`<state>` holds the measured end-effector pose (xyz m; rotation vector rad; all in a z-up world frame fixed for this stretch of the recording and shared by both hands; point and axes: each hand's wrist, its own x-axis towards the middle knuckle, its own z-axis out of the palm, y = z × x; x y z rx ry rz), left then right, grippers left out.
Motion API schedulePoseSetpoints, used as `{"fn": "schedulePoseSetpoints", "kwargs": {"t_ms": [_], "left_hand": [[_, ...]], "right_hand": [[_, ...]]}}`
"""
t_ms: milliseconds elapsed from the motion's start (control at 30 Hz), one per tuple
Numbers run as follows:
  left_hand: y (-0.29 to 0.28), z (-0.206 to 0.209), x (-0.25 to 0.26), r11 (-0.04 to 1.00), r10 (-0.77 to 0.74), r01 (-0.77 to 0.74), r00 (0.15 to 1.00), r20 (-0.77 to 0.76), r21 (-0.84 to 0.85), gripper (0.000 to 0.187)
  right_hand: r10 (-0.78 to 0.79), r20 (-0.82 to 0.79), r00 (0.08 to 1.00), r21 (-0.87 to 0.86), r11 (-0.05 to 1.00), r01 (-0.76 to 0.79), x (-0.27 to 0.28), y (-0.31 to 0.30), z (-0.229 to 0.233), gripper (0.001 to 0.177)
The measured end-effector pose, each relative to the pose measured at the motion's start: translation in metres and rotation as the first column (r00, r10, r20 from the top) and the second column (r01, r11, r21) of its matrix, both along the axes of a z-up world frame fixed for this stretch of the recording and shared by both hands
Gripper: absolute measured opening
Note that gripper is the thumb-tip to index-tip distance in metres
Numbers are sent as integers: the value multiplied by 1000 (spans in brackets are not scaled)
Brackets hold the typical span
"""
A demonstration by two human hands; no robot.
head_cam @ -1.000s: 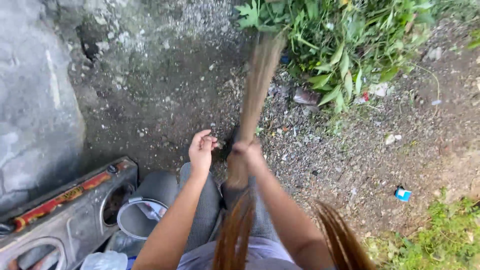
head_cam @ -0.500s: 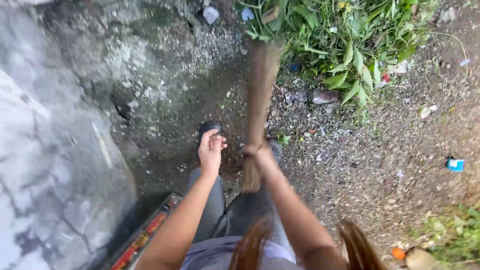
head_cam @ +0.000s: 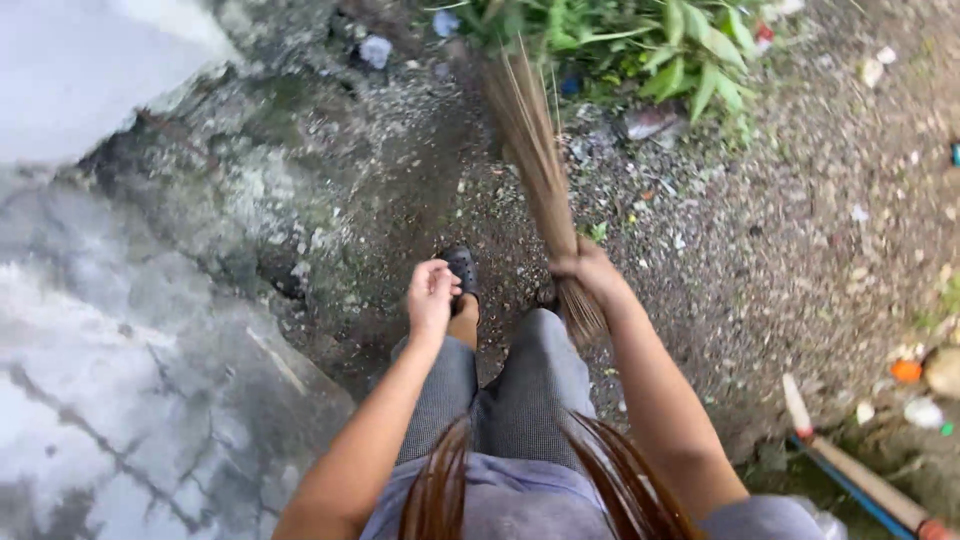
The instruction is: Picking up trash and sweeping an outdoor cluttered area.
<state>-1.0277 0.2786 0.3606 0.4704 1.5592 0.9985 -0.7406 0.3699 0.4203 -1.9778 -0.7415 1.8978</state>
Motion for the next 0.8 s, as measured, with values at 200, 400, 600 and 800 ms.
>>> {"fn": "schedulePoseSetpoints", "kwargs": {"t_ms": [200, 400, 600, 800], "left_hand": [[-12, -25, 95, 893, -402, 431, 894, 198, -130, 23], [-14, -16, 147, 632, -761, 768, 640, 104, -100, 19], [-54, -48, 144, 615, -766, 777, 629, 130, -133, 14], [-74, -55, 144, 588, -803, 796, 555, -217, -141, 14]], "right_hand": [[-364, -140, 921, -233, 916, 327, 23, -166, 79, 74], [-684, 7, 729, -279, 699, 659, 51, -342, 35, 53], [-928, -37, 371, -410, 353, 841, 66, -271, -130, 27], [-740, -401, 539, -165, 638, 752, 34, -166, -76, 44]]}}
